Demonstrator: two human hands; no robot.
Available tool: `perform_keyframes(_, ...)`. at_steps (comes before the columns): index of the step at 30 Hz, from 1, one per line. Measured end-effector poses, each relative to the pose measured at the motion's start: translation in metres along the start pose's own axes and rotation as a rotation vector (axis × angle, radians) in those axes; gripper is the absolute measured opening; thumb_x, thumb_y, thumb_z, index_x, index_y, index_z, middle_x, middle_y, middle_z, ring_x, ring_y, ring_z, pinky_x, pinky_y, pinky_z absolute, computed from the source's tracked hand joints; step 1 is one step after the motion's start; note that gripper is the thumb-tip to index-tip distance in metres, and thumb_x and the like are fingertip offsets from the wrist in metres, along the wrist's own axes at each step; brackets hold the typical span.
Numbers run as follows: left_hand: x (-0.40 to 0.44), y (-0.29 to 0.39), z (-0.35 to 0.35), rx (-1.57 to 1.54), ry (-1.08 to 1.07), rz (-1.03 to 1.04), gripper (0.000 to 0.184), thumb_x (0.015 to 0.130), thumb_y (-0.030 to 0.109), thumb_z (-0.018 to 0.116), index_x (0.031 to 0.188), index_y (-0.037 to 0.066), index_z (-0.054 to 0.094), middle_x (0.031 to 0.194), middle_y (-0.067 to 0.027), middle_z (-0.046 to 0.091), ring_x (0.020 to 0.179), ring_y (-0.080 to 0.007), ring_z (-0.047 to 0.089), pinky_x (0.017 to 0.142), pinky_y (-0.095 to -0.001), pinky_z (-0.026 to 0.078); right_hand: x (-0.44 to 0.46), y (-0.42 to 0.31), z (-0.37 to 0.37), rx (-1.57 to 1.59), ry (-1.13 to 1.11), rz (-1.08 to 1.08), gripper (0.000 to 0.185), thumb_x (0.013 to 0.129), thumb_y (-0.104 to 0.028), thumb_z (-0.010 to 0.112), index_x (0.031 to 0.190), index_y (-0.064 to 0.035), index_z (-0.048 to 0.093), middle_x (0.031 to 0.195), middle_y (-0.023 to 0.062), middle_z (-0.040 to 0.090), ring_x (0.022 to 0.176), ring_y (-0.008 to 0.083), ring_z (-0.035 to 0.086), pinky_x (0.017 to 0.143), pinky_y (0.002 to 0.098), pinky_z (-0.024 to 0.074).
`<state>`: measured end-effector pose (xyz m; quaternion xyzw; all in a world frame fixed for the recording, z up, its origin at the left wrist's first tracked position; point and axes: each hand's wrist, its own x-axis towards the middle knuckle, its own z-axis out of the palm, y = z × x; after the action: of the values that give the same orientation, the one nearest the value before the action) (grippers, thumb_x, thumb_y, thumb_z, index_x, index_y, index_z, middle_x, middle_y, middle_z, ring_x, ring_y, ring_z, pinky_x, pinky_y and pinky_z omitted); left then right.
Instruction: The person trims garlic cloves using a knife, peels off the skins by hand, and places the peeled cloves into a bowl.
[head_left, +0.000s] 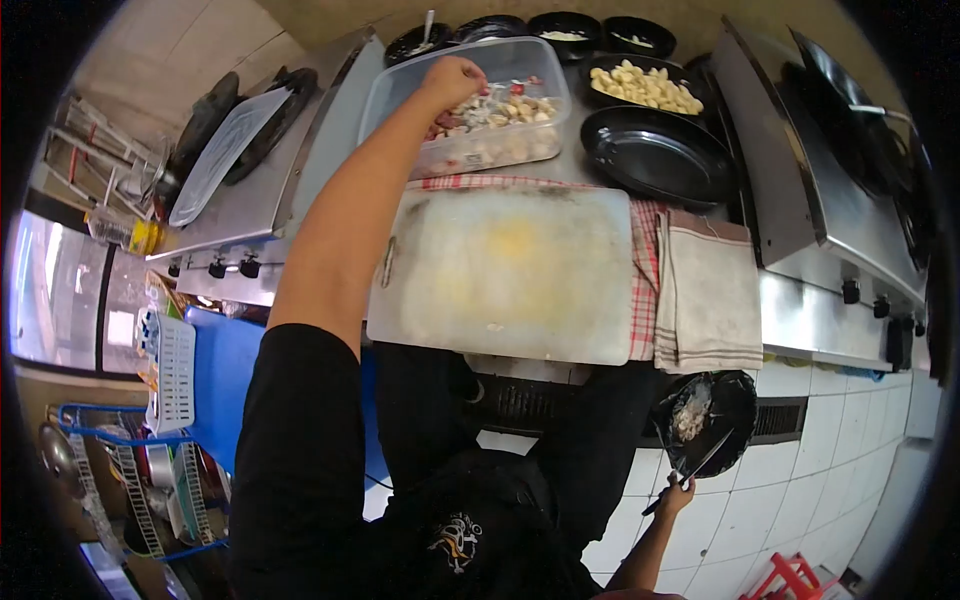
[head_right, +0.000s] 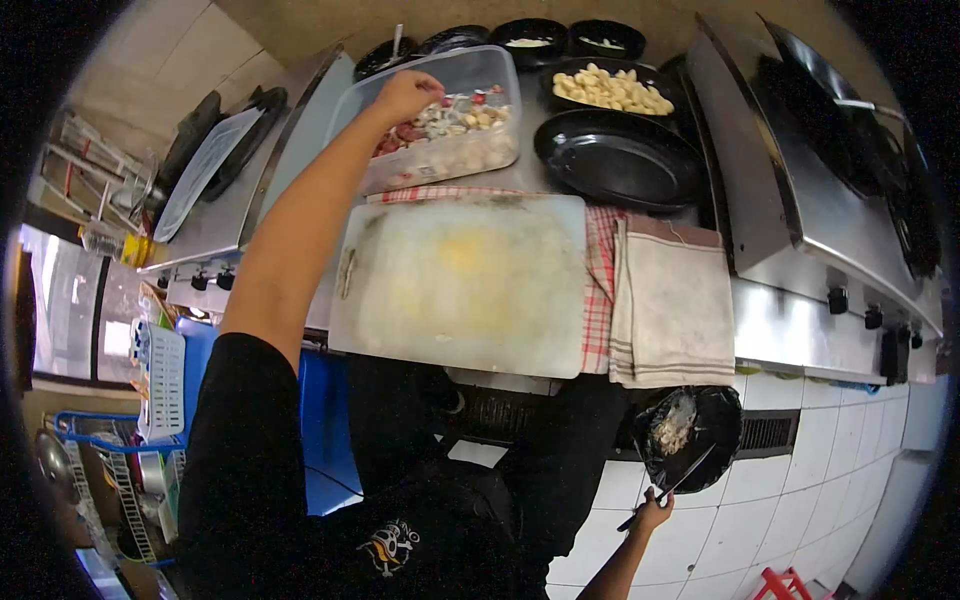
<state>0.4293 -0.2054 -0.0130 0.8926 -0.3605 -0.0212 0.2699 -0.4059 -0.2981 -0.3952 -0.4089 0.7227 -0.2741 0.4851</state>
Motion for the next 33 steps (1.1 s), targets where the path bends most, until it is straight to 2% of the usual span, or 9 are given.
perform_keyframes(5, -0.019, 0.016, 0.021, -0.045, -0.150, 0.149, 0.028, 0.072, 0.020, 0.074, 0.097, 0.007, 0.071, 0.086, -0.0110, 0.069, 0.075, -0.0173, 0.065, 0.071, -0.0311, 0.050, -0.021, -0.013, 0.002, -0.053, -0.014, -0.003, 0.045, 0.082, -0.015, 0.070, 0.120, -0.0072, 0.047, 0.061, 0.0035, 0.053, 0.039, 0.0089, 0.039, 0.034, 0.0256, 0.0260)
perform_keyframes(7, -0.019, 0.027, 0.033, 0.136, -0.296, 0.263, 0.025, 0.073, 0.016, 0.071, 0.097, 0.009, 0.071, 0.090, -0.0132, 0.069, 0.081, -0.0226, 0.066, 0.074, -0.0339, 0.051, -0.031, -0.019, -0.003, -0.067, -0.027, 0.019, 0.045, 0.083, -0.015, 0.068, 0.122, -0.0072, 0.045, 0.059, 0.0026, 0.051, 0.038, 0.0087, 0.038, 0.033, 0.0254, 0.0259)
perform_keyframes(11, -0.022, 0.044, 0.025, 0.311, -0.262, 0.193, 0.017, 0.074, 0.013, 0.068, 0.090, 0.009, 0.070, 0.094, -0.0147, 0.067, 0.090, -0.0316, 0.063, 0.080, -0.0398, 0.049, -0.045, -0.025, -0.014, -0.056, -0.003, 0.015, 0.046, 0.084, -0.015, 0.066, 0.123, -0.0069, 0.042, 0.058, 0.0004, 0.048, 0.039, 0.0081, 0.039, 0.034, 0.0243, 0.0275)
perform_keyframes(18, -0.005, 0.018, 0.040, 0.146, -0.131, 0.169, 0.024, 0.072, 0.013, 0.065, 0.096, 0.014, 0.068, 0.098, -0.0128, 0.066, 0.093, -0.0303, 0.062, 0.081, -0.0389, 0.049, -0.069, -0.046, -0.022, -0.058, 0.013, 0.018, 0.044, 0.085, -0.011, 0.063, 0.123, -0.0071, 0.041, 0.054, -0.0010, 0.043, 0.037, 0.0091, 0.037, 0.032, 0.0252, 0.0273)
perform_keyframes(20, -0.007, 0.024, 0.030, 0.252, -0.084, 0.278, 0.020, 0.076, 0.017, 0.068, 0.095, 0.011, 0.068, 0.097, -0.0157, 0.066, 0.093, -0.0310, 0.062, 0.080, -0.0392, 0.049, -0.066, -0.045, -0.023, -0.049, 0.020, 0.018, 0.044, 0.085, -0.011, 0.062, 0.123, -0.0070, 0.041, 0.054, -0.0012, 0.043, 0.036, 0.0090, 0.036, 0.032, 0.0251, 0.0270)
perform_keyframes(26, 0.004, 0.022, 0.042, 0.265, -0.215, 0.186, 0.023, 0.068, 0.015, 0.071, 0.090, 0.010, 0.067, 0.098, -0.0139, 0.066, 0.095, -0.0290, 0.063, 0.082, -0.0388, 0.050, -0.059, -0.039, -0.027, -0.021, 0.042, 0.008, 0.041, 0.085, -0.012, 0.063, 0.121, -0.0063, 0.043, 0.053, -0.0018, 0.041, 0.036, 0.0084, 0.036, 0.032, 0.0248, 0.0260)
perform_keyframes(27, 0.002, 0.021, 0.045, 0.320, -0.214, 0.263, 0.022, 0.071, 0.018, 0.072, 0.090, 0.008, 0.068, 0.089, -0.0144, 0.067, 0.087, -0.0300, 0.064, 0.077, -0.0391, 0.049, -0.060, -0.039, -0.028, -0.020, 0.047, 0.013, 0.041, 0.085, -0.012, 0.063, 0.121, -0.0063, 0.043, 0.053, -0.0018, 0.041, 0.036, 0.0084, 0.036, 0.032, 0.0248, 0.0260)
perform_keyframes(31, 0.003, 0.024, 0.042, 0.312, -0.232, 0.222, 0.022, 0.073, 0.019, 0.071, 0.091, 0.007, 0.068, 0.088, -0.0143, 0.067, 0.084, -0.0312, 0.064, 0.074, -0.0399, 0.050, -0.065, -0.042, -0.026, -0.015, 0.079, 0.005, 0.037, 0.085, -0.013, 0.062, 0.117, -0.0062, 0.044, 0.053, -0.0020, 0.041, 0.037, 0.0079, 0.036, 0.033, 0.0246, 0.0263)
perform_keyframes(33, 0.005, 0.028, 0.029, 0.115, -0.109, 0.246, 0.021, 0.072, 0.017, 0.069, 0.092, 0.011, 0.068, 0.088, -0.0116, 0.068, 0.081, -0.0292, 0.065, 0.073, -0.0382, 0.051, -0.066, -0.039, -0.028, -0.015, 0.091, 0.005, 0.035, 0.086, -0.013, 0.062, 0.116, -0.0060, 0.045, 0.054, -0.0022, 0.041, 0.038, 0.0077, 0.036, 0.033, 0.0244, 0.0265)
